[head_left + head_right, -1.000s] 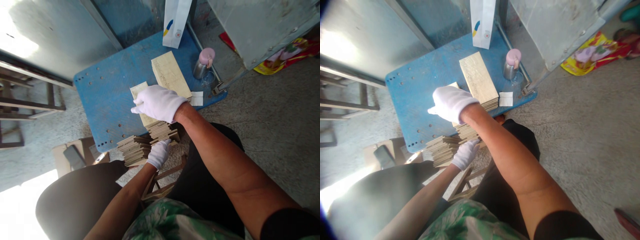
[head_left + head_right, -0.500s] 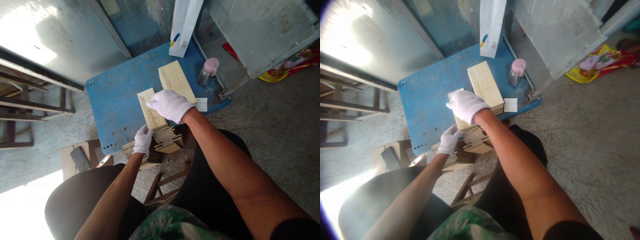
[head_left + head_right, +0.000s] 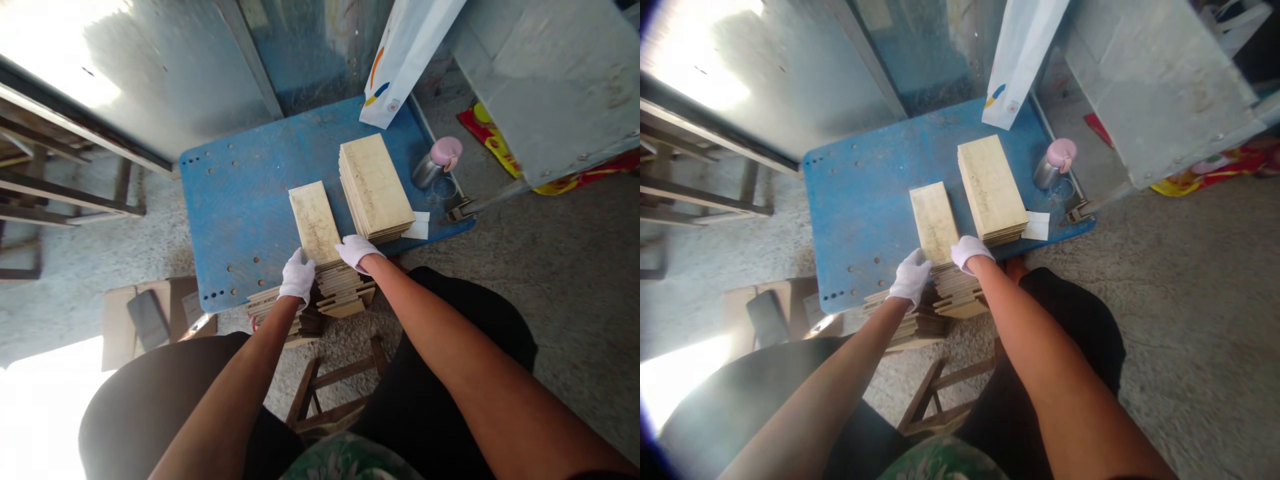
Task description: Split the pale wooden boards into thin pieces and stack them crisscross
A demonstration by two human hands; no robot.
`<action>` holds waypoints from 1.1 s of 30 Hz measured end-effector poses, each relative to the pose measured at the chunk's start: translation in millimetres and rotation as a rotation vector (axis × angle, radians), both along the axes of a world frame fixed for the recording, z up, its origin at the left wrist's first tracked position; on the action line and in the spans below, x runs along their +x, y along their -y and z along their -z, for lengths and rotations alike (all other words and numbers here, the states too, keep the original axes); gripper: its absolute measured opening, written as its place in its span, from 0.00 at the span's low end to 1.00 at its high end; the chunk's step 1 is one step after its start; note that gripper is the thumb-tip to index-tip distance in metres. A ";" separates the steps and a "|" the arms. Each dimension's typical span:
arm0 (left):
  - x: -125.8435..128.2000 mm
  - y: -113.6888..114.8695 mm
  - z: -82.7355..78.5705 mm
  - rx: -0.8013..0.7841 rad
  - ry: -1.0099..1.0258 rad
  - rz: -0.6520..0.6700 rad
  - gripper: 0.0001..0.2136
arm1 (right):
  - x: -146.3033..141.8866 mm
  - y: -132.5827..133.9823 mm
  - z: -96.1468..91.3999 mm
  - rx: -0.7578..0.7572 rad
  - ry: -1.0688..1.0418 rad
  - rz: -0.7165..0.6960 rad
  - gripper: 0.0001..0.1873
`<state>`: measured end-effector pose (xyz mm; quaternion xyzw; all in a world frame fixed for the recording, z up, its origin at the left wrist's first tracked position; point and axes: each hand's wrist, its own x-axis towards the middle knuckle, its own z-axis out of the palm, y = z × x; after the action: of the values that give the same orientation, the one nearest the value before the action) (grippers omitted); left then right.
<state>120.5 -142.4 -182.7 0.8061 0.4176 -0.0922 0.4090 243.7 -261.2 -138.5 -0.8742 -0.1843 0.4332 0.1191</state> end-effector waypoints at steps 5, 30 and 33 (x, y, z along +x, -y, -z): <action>3.6 -3.2 2.1 -0.034 -0.007 0.012 0.19 | 0.8 -6.6 20.8 -0.004 0.002 -0.038 0.22; -1.0 -10.4 -14.7 -0.202 0.072 -0.216 0.27 | -0.7 -26.6 -2.2 0.270 -0.093 0.290 0.31; -5.4 -4.8 -23.9 -0.288 0.121 -0.298 0.26 | 0.8 -28.8 -10.0 0.275 -0.070 0.252 0.28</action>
<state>115.1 -137.6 -158.8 0.6726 0.4894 -0.0410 0.5535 244.5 -232.4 -128.5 -0.8502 -0.1267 0.4157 0.2970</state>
